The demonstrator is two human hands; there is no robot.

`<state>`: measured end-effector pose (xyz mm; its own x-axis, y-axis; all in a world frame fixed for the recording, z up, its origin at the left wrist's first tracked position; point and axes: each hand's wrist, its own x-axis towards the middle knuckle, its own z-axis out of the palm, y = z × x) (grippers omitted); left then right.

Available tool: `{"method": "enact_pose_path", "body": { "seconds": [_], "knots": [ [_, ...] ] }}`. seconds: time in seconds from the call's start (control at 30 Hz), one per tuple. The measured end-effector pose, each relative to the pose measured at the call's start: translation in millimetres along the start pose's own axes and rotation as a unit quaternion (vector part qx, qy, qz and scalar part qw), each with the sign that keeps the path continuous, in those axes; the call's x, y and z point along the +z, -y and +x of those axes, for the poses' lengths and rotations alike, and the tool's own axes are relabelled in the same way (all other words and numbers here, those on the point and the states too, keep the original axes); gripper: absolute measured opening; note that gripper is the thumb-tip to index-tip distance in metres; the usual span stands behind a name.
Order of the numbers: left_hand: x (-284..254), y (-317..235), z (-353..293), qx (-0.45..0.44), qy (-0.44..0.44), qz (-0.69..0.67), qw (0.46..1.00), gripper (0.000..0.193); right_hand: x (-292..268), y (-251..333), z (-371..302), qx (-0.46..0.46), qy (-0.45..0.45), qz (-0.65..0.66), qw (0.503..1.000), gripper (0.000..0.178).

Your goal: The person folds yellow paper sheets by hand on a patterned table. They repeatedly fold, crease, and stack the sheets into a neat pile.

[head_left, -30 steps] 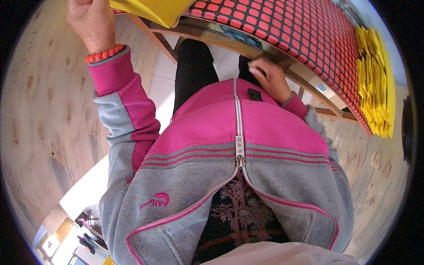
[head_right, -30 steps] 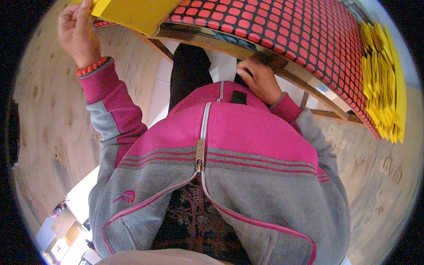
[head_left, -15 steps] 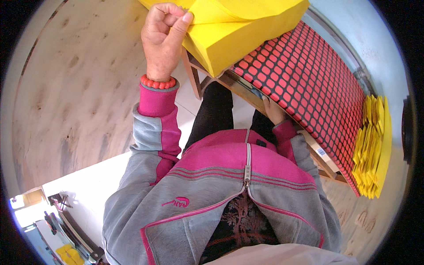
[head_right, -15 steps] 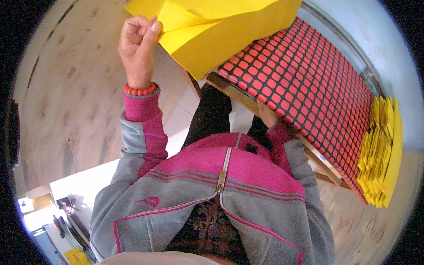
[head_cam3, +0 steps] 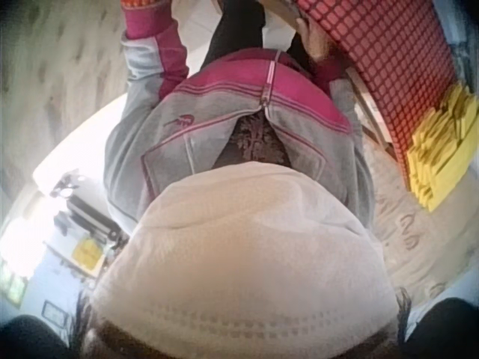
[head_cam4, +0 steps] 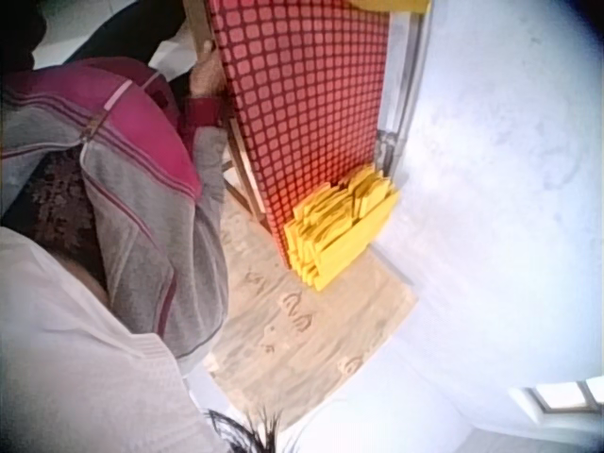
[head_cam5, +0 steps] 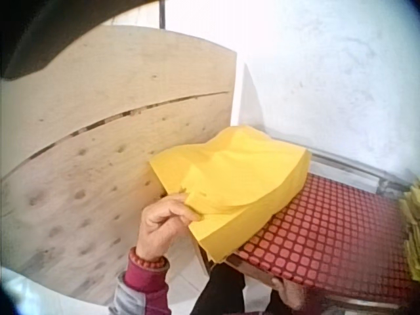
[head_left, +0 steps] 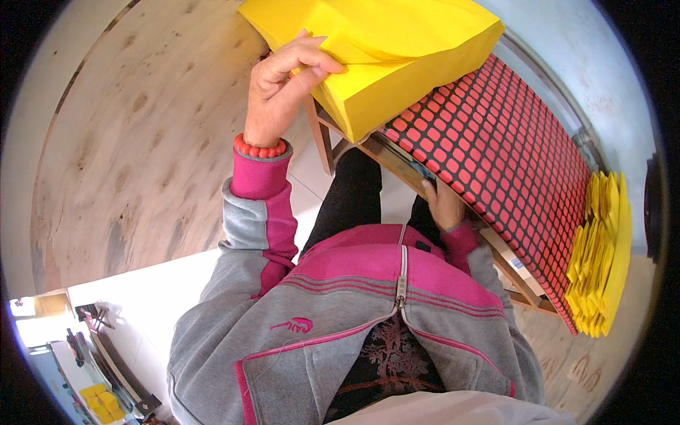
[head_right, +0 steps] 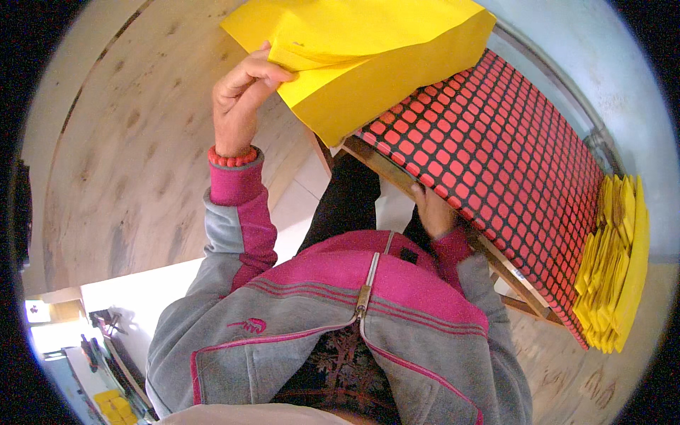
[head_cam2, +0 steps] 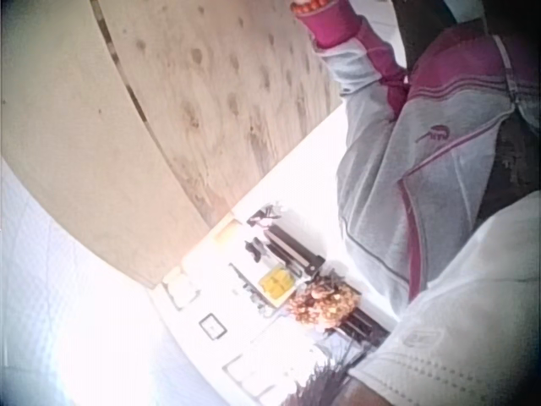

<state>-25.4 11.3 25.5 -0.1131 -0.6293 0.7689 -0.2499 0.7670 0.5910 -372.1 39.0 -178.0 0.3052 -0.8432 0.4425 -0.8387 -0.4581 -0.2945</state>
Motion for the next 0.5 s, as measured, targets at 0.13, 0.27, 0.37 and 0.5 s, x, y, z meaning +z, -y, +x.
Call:
{"method": "enact_pose_path", "body": {
  "seconds": [0.13, 0.27, 0.37, 0.5],
  "knots": [
    [-2, -5, 1, 0.005, 0.031, 0.037, 0.999, 0.015, -81, 55, 13, -0.131, 0.286, 0.287, 0.905, 0.020],
    [-3, -7, 3, -0.008, 0.047, 0.040, 0.998, 0.019, -156, 103, 55, -0.237, 0.151, 0.313, 0.907, 0.018],
    [-4, -7, 5, -0.014, 0.057, 0.025, 0.998, 0.024, -182, 121, 107, -0.302, -0.018, 0.217, 0.928, 0.018],
    [-6, -12, 5, -0.049, 0.063, 0.009, 0.997, 0.028, -182, 141, 164, -0.380, -0.098, 0.144, 0.908, 0.022]
  ]
}}
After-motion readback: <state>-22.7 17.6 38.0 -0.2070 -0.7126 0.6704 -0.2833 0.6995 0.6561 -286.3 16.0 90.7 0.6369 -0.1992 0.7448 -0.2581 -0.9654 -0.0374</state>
